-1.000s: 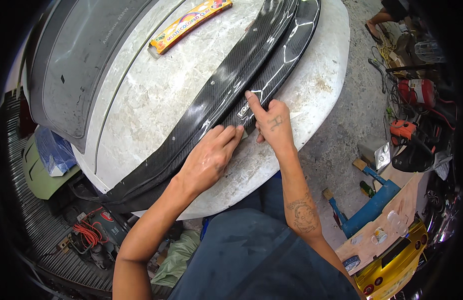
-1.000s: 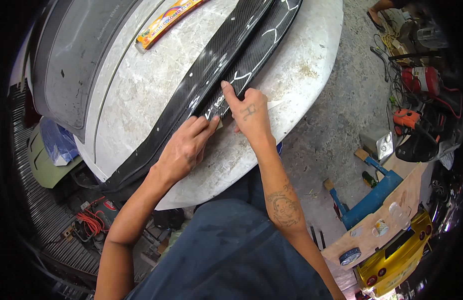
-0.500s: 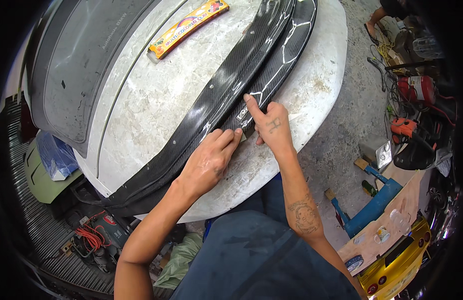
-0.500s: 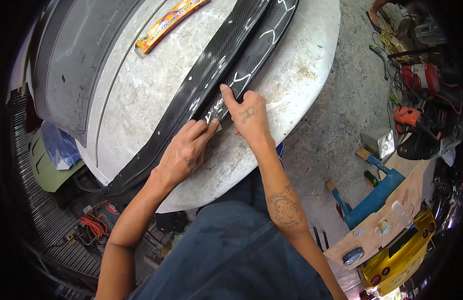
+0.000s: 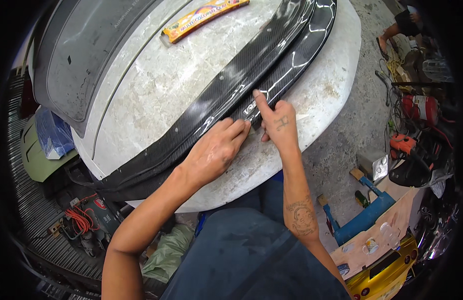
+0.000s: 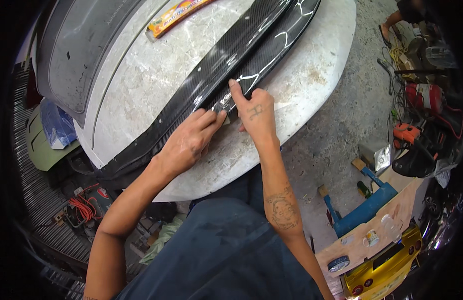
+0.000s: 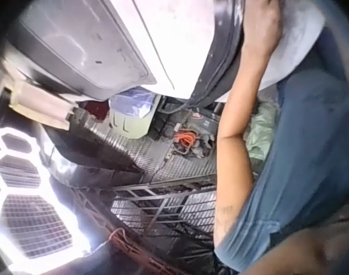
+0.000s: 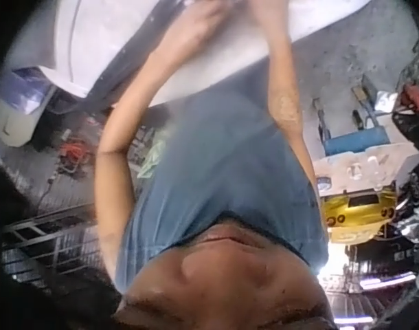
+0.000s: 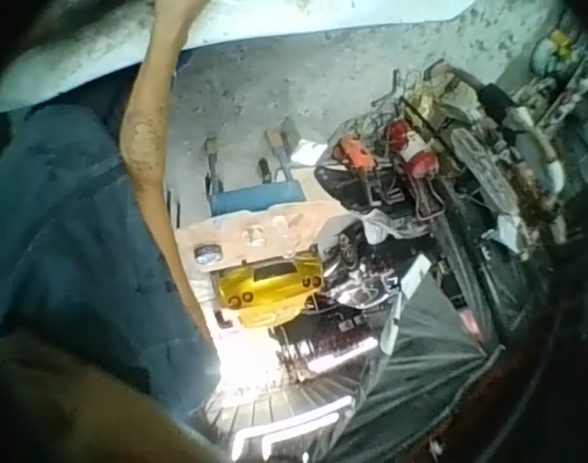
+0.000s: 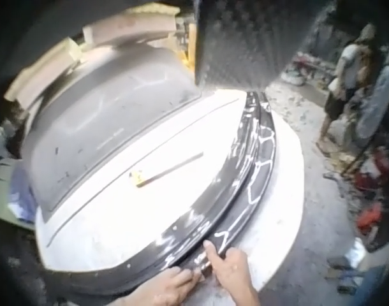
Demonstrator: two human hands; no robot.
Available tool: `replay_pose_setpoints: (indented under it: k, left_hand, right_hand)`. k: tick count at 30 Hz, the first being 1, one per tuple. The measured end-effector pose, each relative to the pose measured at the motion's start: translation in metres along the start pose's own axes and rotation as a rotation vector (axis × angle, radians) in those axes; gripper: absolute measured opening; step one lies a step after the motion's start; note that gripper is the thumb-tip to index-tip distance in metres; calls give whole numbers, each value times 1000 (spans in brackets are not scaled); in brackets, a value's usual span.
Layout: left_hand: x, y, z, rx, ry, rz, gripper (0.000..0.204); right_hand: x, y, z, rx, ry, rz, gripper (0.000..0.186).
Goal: Prepping a carbon fiber spoiler on the trunk of a car using clay and a cleaning cloth in a garage.
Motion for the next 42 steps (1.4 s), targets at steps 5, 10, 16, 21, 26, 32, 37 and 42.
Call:
replay_pose_setpoints:
  k: [5, 10, 16, 21, 26, 32, 37, 42]
  left_hand:
    - [-1, 4, 0, 1, -5, 28, 62]
    - [-17, -4, -5, 19, 16, 105, 53]
    - [22, -2, 2, 140, -194, 249, 39]
    - [-4, 6, 8, 104, -109, 221, 49]
    - [-14, 5, 2, 41, -66, 128, 59]
    - [5, 2, 0, 31, -46, 9, 65]
    - [-10, -1, 1, -47, -37, 23, 53]
    - [-16, -5, 1, -48, -41, 0, 49]
  right_hand:
    - [-4, 1, 3, -2, -6, 11, 74]
    - [-7, 1, 8, 7, -47, -30, 74]
    - [-3, -4, 7, 19, -39, 15, 72]
    - [-4, 0, 5, -31, -33, -14, 68]
    - [-2, -1, 3, -15, -21, -7, 68]
    - [-2, 4, 6, -27, -22, 9, 67]
    - [-4, -1, 4, -14, -41, -25, 69]
    - [-1, -4, 1, 35, -58, -19, 74]
Point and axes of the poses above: each hand's wrist, its own x-axis away from the middle knuckle, its own y-axis out of the palm, z = x × y, the point moved 1 cm from there along -x, towards the middle knuckle, and after that the axes turned 14 degrees about -z, right-handed, at the moved point
